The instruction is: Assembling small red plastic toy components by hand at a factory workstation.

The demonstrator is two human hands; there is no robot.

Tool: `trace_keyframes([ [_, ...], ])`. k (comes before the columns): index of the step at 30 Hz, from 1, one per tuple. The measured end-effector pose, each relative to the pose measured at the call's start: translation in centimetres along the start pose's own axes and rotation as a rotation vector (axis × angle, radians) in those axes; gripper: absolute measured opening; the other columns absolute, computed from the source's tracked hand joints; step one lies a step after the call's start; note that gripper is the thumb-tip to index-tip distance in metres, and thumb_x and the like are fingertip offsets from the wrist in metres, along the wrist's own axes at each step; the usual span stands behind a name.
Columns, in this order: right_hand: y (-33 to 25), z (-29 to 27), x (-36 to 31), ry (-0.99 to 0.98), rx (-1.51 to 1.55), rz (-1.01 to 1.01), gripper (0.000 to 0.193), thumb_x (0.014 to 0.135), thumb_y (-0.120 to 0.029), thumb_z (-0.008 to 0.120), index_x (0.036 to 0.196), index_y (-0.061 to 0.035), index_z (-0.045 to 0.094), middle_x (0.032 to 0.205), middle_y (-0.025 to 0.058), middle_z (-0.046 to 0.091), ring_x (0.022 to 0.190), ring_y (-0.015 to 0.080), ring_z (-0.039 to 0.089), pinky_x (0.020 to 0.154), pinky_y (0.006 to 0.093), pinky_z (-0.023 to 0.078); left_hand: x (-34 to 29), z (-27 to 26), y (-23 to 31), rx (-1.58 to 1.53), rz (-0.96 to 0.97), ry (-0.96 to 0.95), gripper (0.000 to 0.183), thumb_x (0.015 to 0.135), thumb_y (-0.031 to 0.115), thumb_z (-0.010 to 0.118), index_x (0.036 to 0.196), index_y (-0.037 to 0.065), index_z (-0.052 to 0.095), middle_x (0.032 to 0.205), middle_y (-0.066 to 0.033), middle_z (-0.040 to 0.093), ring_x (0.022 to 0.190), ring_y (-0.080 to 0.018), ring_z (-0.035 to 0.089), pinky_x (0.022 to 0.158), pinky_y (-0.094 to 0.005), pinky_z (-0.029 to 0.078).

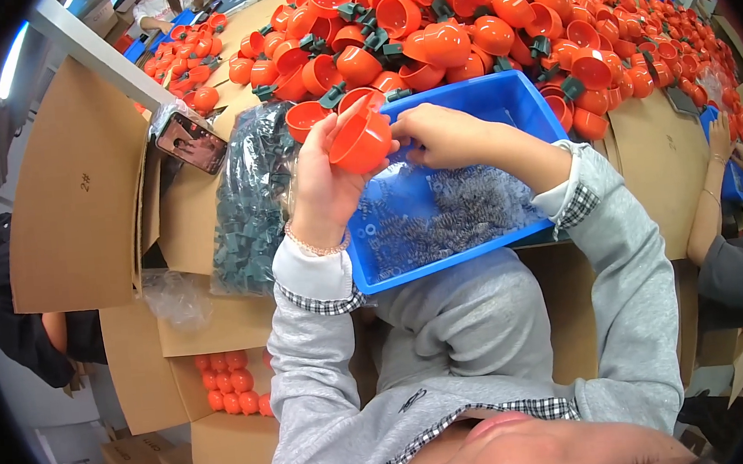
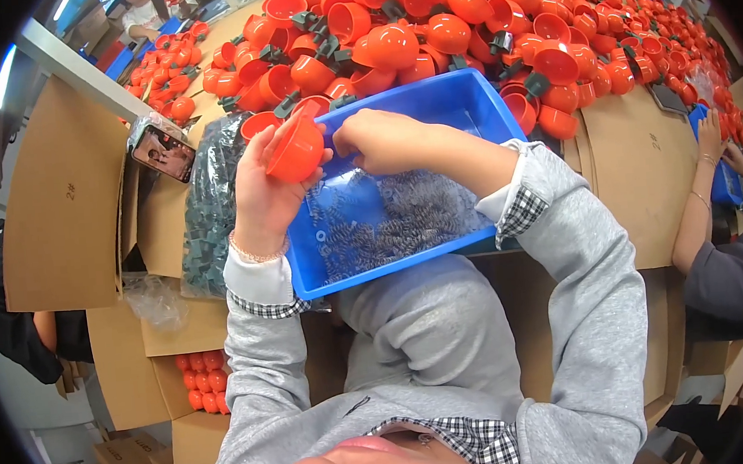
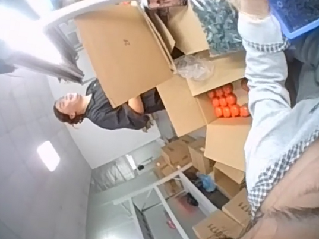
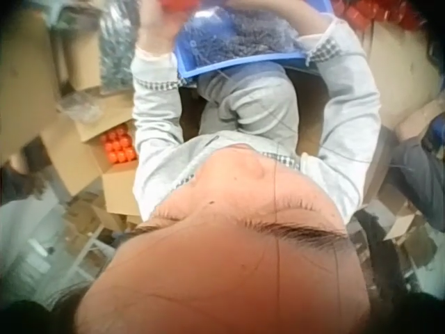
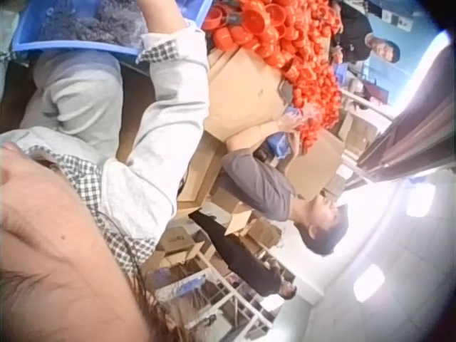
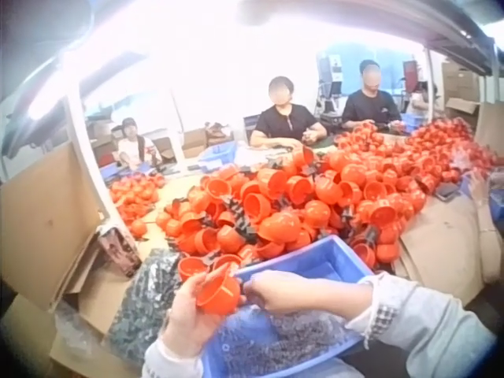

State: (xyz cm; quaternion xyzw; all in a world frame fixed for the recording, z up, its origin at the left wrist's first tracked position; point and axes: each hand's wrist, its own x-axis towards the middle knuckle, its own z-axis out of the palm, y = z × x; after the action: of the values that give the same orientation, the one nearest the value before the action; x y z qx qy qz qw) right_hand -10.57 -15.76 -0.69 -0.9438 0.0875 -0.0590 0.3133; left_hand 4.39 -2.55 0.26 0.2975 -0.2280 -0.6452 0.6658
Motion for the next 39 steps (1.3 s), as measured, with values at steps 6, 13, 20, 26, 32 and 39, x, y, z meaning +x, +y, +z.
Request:
trace_keyframes([
  [6,-1.8,0.6,-0.7,-0.114,-0.43,0.203,0.015,0.067,-0.019,0.072,0.071,-0.0052,0.068,0.071,0.0137,0.065,0.074,0.0298,0.064,0.066,0.0385,0.052,-0.1,0.1,-0.2,0.041,0.07,0.185,0.037,0.092,0.025,0.042,0.113,-0.004,0.05,0.103,-0.0177,0.061,0.088,-0.0352,0.063,0.066,-0.0382,0.055],
  [13,-1.9,0.9,-0.8,-0.21,-0.46,0.206,0.014,0.067,-0.016,0.072,0.072,-0.0038,0.068,0.075,0.0139,0.066,0.074,0.0286,0.064,0.066,0.037,0.051,0.3,-0.2,-0.7,0.107,0.121,0.255,0.033,0.092,0.022,0.044,0.11,-0.005,0.051,0.096,-0.0169,0.063,0.084,-0.035,0.064,0.067,-0.0375,0.055],
  [20,-0.8,-3.4,-0.3,0.434,0.298,-0.023,0.013,0.079,-0.011,0.066,0.086,-0.0007,0.064,0.077,0.0031,0.064,0.074,0.0084,0.06,0.067,0.0233,0.048,0.6,0.2,-1.4,0.327,0.173,0.254,0.029,0.092,0.018,0.044,0.106,-0.005,0.054,0.097,-0.0148,0.063,0.085,-0.0286,0.065,0.075,-0.0328,0.054],
  [26,-0.9,-2.2,0.1,0.404,0.401,-0.106,0.011,0.08,-0.006,0.066,0.088,0.0005,0.063,0.085,0.0046,0.064,0.081,0.0092,0.06,0.074,0.023,0.049,0.1,1.6,-1.6,0.563,0.245,0.305,0.027,0.092,0.015,0.046,0.109,-0.003,0.058,0.101,-0.012,0.063,0.092,-0.017,0.062,0.081,-0.0282,0.05],
  [32,-0.9,-2.1,0.1,0.39,0.366,-0.104,0.011,0.079,-0.006,0.067,0.088,0.0003,0.064,0.084,0.0051,0.063,0.082,0.0104,0.06,0.073,0.0233,0.049,-0.1,2.0,-1.5,0.562,0.21,0.311,0.027,0.091,0.014,0.047,0.109,-0.002,0.058,0.105,-0.0108,0.062,0.096,-0.0155,0.061,0.083,-0.0269,0.048],
  [39,-0.8,-2.1,0.2,0.34,0.43,-0.08,0.013,0.079,-0.006,0.067,0.089,0.0007,0.063,0.086,0.0045,0.063,0.082,0.0101,0.06,0.074,0.0229,0.049,0.1,1.8,-1.6,0.569,0.226,0.275,0.026,0.09,0.013,0.048,0.109,0.0,0.059,0.101,-0.0091,0.063,0.092,-0.0142,0.061,0.08,-0.0254,0.047],
])
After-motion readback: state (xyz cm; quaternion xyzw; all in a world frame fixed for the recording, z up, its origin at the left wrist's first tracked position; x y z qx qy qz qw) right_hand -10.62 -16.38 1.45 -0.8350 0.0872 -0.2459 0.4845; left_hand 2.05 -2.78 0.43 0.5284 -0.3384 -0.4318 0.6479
